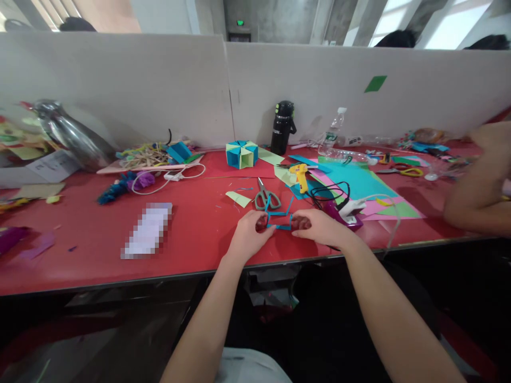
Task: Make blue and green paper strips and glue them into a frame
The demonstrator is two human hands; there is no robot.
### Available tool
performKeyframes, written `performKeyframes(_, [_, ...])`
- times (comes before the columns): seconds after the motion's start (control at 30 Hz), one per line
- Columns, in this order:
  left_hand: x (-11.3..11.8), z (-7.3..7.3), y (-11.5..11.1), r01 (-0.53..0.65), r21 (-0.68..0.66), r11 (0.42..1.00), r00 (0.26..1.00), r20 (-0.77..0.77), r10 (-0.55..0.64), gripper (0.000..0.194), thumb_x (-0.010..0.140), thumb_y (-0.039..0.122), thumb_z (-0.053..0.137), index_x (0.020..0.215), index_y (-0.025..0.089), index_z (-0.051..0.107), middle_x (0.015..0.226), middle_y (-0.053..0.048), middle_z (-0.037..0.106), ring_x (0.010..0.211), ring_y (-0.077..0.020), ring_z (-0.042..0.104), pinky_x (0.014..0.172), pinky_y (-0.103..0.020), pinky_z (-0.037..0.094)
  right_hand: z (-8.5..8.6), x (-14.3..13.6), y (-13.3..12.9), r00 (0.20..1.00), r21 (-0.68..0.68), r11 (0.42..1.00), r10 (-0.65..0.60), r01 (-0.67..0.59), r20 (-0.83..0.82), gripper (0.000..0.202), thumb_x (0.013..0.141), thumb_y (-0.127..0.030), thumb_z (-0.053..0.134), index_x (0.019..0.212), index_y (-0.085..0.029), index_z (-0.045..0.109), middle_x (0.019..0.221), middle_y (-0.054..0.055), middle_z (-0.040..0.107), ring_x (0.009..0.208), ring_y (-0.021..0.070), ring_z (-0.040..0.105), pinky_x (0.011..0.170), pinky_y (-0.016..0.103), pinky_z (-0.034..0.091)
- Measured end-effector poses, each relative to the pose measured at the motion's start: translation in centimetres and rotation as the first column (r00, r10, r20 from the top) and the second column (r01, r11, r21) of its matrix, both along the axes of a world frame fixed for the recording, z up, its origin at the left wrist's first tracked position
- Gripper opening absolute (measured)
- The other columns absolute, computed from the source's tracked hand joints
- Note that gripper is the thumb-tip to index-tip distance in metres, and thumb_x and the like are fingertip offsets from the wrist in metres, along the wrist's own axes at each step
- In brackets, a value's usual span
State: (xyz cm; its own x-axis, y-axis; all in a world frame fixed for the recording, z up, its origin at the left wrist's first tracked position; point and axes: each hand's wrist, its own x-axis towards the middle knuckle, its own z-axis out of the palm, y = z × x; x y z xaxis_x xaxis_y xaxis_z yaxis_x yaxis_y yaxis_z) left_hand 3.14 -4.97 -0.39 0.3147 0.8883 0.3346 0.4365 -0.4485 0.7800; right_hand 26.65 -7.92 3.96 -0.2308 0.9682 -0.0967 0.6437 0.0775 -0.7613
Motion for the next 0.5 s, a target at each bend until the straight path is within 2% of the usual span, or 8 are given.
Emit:
performKeyframes(0.07, [0.0,0.0,-0.2,-0.005,0.0,1.0,0.999,0.039,0.005,0.032,0.083,0.031,0.077,0.11,0.018,0.067,0.095,-0.006,0.07,0.08,-0.0163,0.068,0.075,-0.031,0.058,0.5,1.0,0.0,0.999,0.036,0.999,-0.038,0.038,-0.008,0.022,0.082,-0.021,0.068,0.104,-0.019,0.07,0.097,0.006,0.076,0.089,0.0202,0.072,0.084,0.034,0.056])
performKeyframes(0.17, [0.0,0.5,-0.5,-0.021,0.006,1.0,0.999,0.051,0.02,0.033,0.084,0.031,0.074,0.113,0.017,0.065,0.1,-0.007,0.067,0.082,-0.0163,0.067,0.078,-0.032,0.059,0.8,1.9,0.2,0.986,0.187,0.969,-0.166,0.164,-0.006,0.017,0.088,-0.023,0.061,0.101,-0.02,0.071,0.102,0.009,0.077,0.094,0.0221,0.073,0.088,0.038,0.057])
performKeyframes(0.3, [0.0,1.1,-0.9,-0.046,0.009,0.999,0.999,0.022,0.046,0.027,0.089,0.032,0.068,0.111,0.018,0.065,0.1,-0.008,0.066,0.087,-0.0183,0.066,0.08,-0.034,0.058,0.9,1.2,0.2,0.943,0.317,0.888,-0.313,0.332,-0.111,0.02,0.092,-0.035,0.061,0.099,-0.019,0.07,0.086,0.008,0.076,0.072,0.0225,0.073,0.074,0.038,0.059])
performKeyframes(0.37, [-0.1,1.3,-1.0,-0.056,0.014,0.998,0.998,0.034,0.055,0.026,0.09,0.032,0.066,0.111,0.018,0.065,0.101,-0.008,0.066,0.09,-0.019,0.067,0.083,-0.034,0.057,1.5,1.0,0.3,0.9,0.402,0.806,-0.399,0.435,-0.173,0.026,0.093,-0.043,0.06,0.098,-0.019,0.069,0.077,0.007,0.074,0.063,0.0222,0.071,0.066,0.037,0.058])
performKeyframes(0.4, [-0.1,1.3,-1.0,-0.06,0.016,0.998,0.997,0.044,0.06,0.026,0.09,0.032,0.066,0.111,0.018,0.065,0.101,-0.008,0.065,0.09,-0.0191,0.067,0.084,-0.035,0.057,2.1,1.1,0.7,0.874,0.472,0.739,-0.446,0.481,-0.194,0.028,0.093,-0.044,0.059,0.099,-0.019,0.07,0.078,0.008,0.074,0.064,0.0227,0.071,0.067,0.037,0.058])
performKeyframes(0.47, [-0.1,1.3,-1.0,-0.071,0.016,0.997,0.996,0.057,0.07,0.026,0.089,0.03,0.065,0.112,0.017,0.064,0.101,-0.008,0.065,0.088,-0.0186,0.066,0.084,-0.035,0.057,4.0,2.2,2.3,0.821,0.623,0.577,-0.534,0.528,-0.202,0.026,0.094,-0.038,0.057,0.104,-0.018,0.07,0.087,0.011,0.076,0.075,0.0241,0.073,0.073,0.038,0.058])
performKeyframes(0.5, [0.0,1.3,-0.9,-0.073,0.017,0.997,0.996,0.058,0.072,0.026,0.089,0.029,0.065,0.112,0.018,0.064,0.1,-0.008,0.065,0.088,-0.0187,0.067,0.083,-0.035,0.057,5.0,3.1,3.6,0.808,0.679,0.532,-0.568,0.506,-0.158,0.025,0.092,-0.032,0.057,0.107,-0.018,0.071,0.097,0.012,0.077,0.082,0.0249,0.073,0.077,0.038,0.058])
